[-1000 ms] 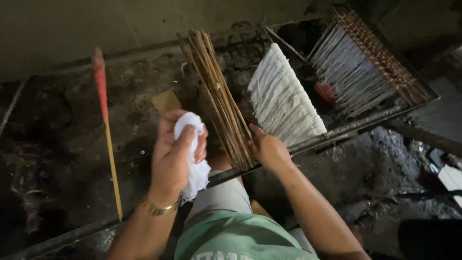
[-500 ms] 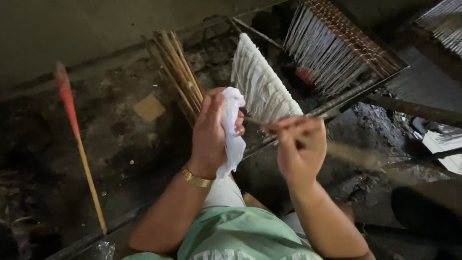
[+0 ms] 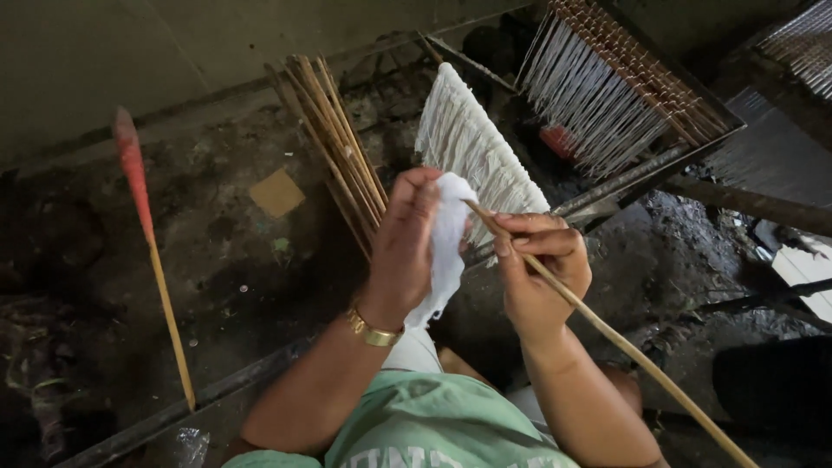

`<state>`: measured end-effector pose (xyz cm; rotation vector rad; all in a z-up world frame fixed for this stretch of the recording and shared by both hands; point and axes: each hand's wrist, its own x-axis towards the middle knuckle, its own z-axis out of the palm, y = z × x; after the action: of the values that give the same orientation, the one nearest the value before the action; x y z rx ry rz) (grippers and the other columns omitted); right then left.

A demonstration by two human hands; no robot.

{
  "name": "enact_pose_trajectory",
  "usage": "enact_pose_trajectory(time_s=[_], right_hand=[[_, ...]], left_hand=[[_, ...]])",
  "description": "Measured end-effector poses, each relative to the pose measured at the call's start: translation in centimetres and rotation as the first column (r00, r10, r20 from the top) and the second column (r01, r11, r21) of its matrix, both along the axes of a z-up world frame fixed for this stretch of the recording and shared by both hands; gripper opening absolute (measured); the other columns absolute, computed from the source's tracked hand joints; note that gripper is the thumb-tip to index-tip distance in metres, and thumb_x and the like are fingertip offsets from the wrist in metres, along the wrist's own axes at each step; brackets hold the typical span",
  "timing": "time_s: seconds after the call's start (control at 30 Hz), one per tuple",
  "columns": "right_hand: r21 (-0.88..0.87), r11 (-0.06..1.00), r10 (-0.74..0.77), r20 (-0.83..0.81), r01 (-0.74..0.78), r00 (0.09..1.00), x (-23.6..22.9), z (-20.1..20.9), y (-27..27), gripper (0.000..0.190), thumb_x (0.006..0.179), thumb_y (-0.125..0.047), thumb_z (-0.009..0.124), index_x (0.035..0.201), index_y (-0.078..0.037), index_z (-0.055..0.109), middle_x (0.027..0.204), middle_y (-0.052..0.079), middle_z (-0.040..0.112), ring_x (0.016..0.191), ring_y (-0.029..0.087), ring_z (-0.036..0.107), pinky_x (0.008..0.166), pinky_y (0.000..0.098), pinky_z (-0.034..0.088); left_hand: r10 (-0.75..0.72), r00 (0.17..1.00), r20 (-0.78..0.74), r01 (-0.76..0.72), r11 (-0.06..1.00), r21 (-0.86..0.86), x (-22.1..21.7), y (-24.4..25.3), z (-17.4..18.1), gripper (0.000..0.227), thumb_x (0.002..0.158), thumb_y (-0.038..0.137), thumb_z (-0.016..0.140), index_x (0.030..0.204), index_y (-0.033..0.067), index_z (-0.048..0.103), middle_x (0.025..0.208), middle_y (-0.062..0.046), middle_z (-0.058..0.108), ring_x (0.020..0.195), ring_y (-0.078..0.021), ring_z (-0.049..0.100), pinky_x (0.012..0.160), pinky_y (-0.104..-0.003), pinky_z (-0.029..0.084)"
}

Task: The person wraps white yarn around a wooden stick held horizontally, creating loops and securing them. They repeatedly wind the yarn, adjust the bundle, and place the stick onto a metal rack with other similar sticks.

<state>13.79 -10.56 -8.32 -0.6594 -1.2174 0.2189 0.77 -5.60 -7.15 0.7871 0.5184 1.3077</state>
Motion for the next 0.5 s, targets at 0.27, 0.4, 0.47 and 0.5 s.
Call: enact_pose_trajectory(time_s=[0.27,0.4,0.47,0.5], right_hand=[[-0.034,0.993,0.104,-0.126,-0.109,0.987,0.8,-0.2,0.2,0.031,0.087,0.002,0.079,0.086,-0.002,0.048,0.098,0.026,0.067,0.09,0.031,0.074,0.078,0.0389,0.065],[-0.003,0.963,0.248,-0.368,-0.268,0.896,1.5,-0.6,0.4,0.038,0.088,-0.004,0.079,0.093,-0.007,0.042,0.091,0.024,0.066,0.073,0.028,0.073,0.065,0.0328,0.064],[0.018,0.957,0.274,-0.391,-0.29,0.879,1.5,-1.7,1.0,0.039,0.087,-0.003,0.08,0.093,-0.008,0.042,0.087,0.021,0.06,0.07,0.024,0.068,0.063,0.0313,0.061],[0.046,0.952,0.296,-0.403,-0.304,0.866,1.8,-2.2,1.4,0.04,0.086,-0.003,0.081,0.093,-0.008,0.042,0.084,0.018,0.055,0.068,0.02,0.063,0.062,0.0299,0.058]], left_hand=[[0.249,0.959,-0.139,-0.156,0.866,0.475,-0.3,-0.5,0.3,0.024,0.103,0.014,0.061,0.124,0.0007,0.061,0.105,-0.016,0.07,0.09,-0.0213,0.071,0.073,-0.035,0.063],[0.522,0.832,-0.186,-0.195,0.589,0.784,-1.7,0.2,2.7,0.016,0.099,0.008,0.065,0.111,0.0033,0.076,0.102,-0.009,0.073,0.103,-0.0264,0.069,0.086,-0.034,0.06],[0.336,0.926,-0.173,-0.163,0.767,0.62,-0.5,-0.6,1.5,0.017,0.095,0.009,0.071,0.111,0.0026,0.073,0.097,-0.009,0.073,0.092,-0.0193,0.068,0.077,-0.03,0.059],[0.142,0.985,-0.099,-0.085,0.896,0.437,0.4,-0.9,1.0,0.023,0.091,0.01,0.078,0.112,0.002,0.071,0.092,-0.01,0.073,0.08,-0.0122,0.066,0.068,-0.026,0.059]])
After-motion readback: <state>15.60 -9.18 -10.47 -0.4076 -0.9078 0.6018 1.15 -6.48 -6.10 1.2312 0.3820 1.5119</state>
